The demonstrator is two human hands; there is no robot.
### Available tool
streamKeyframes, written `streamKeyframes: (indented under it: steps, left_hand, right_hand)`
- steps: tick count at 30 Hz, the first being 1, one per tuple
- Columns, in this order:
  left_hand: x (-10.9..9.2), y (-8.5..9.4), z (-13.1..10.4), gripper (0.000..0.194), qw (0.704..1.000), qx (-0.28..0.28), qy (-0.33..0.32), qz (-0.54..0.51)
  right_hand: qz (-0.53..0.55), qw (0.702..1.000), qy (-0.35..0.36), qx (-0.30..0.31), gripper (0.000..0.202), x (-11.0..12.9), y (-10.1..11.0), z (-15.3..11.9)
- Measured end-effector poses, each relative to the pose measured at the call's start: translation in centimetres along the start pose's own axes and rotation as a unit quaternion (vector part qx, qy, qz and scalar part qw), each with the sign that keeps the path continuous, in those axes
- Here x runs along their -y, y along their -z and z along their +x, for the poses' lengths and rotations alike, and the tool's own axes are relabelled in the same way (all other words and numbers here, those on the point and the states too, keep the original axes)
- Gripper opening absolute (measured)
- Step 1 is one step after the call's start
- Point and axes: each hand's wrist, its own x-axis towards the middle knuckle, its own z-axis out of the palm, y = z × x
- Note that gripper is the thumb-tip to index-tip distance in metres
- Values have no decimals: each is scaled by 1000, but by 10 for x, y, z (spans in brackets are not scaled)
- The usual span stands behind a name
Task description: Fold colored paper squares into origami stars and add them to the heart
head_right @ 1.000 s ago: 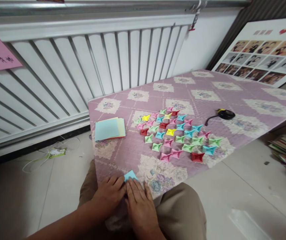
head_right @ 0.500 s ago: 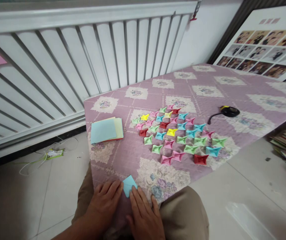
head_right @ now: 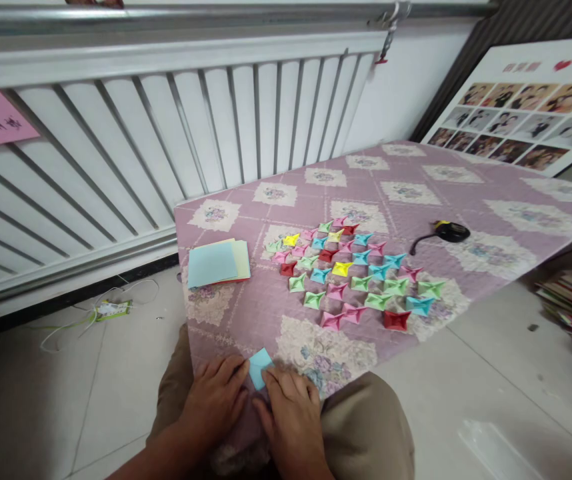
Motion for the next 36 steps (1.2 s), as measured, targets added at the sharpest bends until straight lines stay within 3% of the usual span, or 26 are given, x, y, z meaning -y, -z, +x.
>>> streamKeyframes:
  steps: [9, 17, 28, 33, 36]
  left_hand:
    - [1, 13, 17, 23, 998, 41, 19, -50]
    - [8, 12, 23, 17, 997, 49, -48, -21]
    - [16, 5, 30, 16, 990, 8, -134, 47]
    - [13, 9, 33, 12, 994, 11, -111, 15]
    - [8, 21, 33, 13, 996, 16, -71, -45]
  right_hand:
    - [18, 1000, -16, 7, 24, 2, 6, 14]
    - [6, 1000, -7, -5, 21, 4, 6, 11]
    - [11, 999, -23, 24, 23, 8, 9, 12]
    - [27, 999, -23, 3, 20, 0, 3, 17]
    - [106, 994, -17, 10, 17, -6, 6, 23]
